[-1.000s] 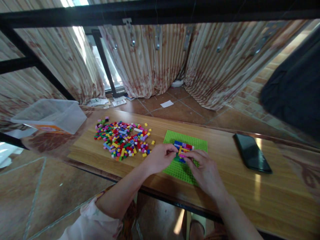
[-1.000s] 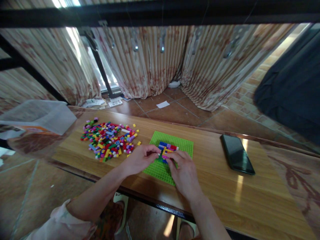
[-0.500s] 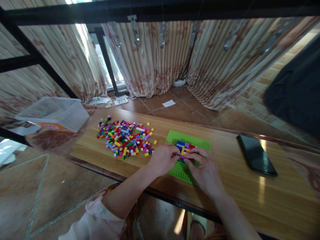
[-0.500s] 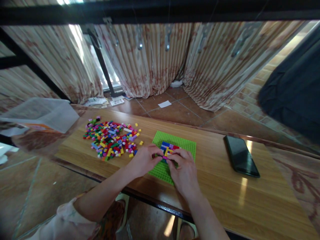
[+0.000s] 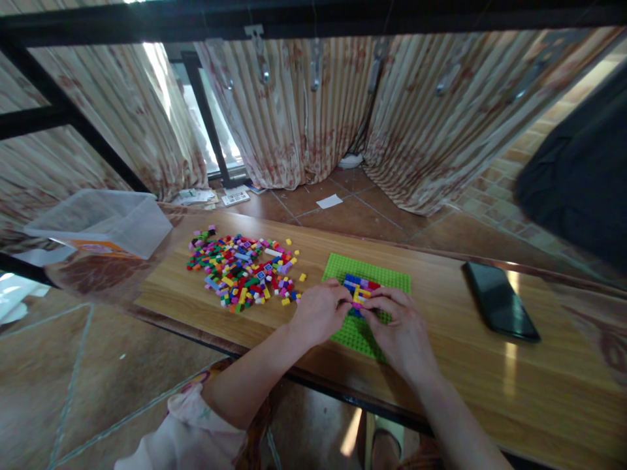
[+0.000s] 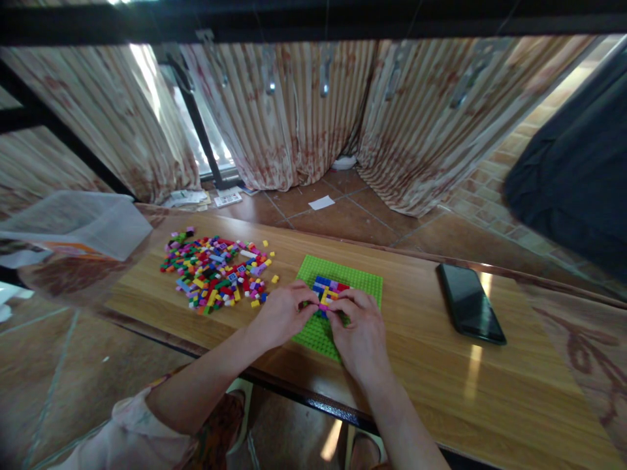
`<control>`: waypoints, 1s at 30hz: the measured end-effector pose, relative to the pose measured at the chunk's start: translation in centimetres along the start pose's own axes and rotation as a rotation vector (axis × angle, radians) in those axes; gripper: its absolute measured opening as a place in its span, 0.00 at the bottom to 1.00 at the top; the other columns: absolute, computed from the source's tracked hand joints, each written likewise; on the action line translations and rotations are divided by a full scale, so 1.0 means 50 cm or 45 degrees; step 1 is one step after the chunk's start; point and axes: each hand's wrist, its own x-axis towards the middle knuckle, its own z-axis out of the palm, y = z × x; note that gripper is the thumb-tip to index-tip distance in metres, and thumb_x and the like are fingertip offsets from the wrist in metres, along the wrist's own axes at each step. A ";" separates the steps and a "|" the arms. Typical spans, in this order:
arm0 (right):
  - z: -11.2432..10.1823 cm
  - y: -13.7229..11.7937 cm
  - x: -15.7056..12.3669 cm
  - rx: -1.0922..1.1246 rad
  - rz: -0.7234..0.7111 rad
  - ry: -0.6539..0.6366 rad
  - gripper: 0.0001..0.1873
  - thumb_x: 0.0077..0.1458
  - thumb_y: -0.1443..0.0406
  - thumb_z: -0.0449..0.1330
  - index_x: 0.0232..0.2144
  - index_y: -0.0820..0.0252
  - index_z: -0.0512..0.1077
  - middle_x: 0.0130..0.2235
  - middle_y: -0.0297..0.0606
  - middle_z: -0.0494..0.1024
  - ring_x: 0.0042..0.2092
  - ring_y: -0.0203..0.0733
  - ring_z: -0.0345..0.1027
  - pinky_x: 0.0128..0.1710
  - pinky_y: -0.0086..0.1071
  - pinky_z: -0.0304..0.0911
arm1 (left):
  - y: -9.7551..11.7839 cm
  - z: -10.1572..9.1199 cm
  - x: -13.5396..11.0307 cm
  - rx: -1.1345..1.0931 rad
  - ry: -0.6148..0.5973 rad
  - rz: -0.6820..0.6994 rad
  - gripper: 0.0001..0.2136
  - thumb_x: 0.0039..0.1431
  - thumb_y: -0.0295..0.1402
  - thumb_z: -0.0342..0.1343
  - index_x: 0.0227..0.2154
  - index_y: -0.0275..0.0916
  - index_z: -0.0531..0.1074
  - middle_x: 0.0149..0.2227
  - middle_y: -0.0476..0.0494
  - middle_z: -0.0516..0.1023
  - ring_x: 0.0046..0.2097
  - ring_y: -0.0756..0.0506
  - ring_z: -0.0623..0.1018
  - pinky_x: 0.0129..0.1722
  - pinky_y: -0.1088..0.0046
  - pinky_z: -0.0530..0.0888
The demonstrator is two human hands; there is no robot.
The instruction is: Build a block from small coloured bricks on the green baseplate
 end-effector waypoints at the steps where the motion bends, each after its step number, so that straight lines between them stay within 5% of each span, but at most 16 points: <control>1: -0.001 0.000 0.000 -0.001 -0.014 0.000 0.05 0.55 0.63 0.63 0.29 0.55 0.78 0.40 0.40 0.76 0.43 0.46 0.69 0.46 0.43 0.66 | 0.000 0.001 -0.001 0.014 0.003 0.009 0.08 0.61 0.30 0.52 0.33 0.41 0.77 0.36 0.48 0.76 0.37 0.48 0.77 0.38 0.73 0.71; 18: -0.012 -0.003 0.006 -0.146 -0.196 -0.131 0.08 0.58 0.65 0.59 0.28 0.54 0.76 0.38 0.39 0.76 0.43 0.45 0.68 0.44 0.41 0.65 | 0.015 0.017 -0.013 0.326 -0.035 0.118 0.12 0.66 0.30 0.44 0.35 0.37 0.73 0.39 0.43 0.74 0.39 0.46 0.75 0.36 0.72 0.73; 30: -0.017 -0.011 0.004 -0.011 0.070 0.012 0.10 0.59 0.59 0.57 0.33 0.55 0.78 0.42 0.41 0.78 0.44 0.45 0.72 0.46 0.42 0.68 | -0.020 -0.021 0.006 0.128 0.093 -0.027 0.11 0.60 0.26 0.48 0.36 0.40 0.77 0.38 0.44 0.78 0.38 0.47 0.77 0.40 0.73 0.73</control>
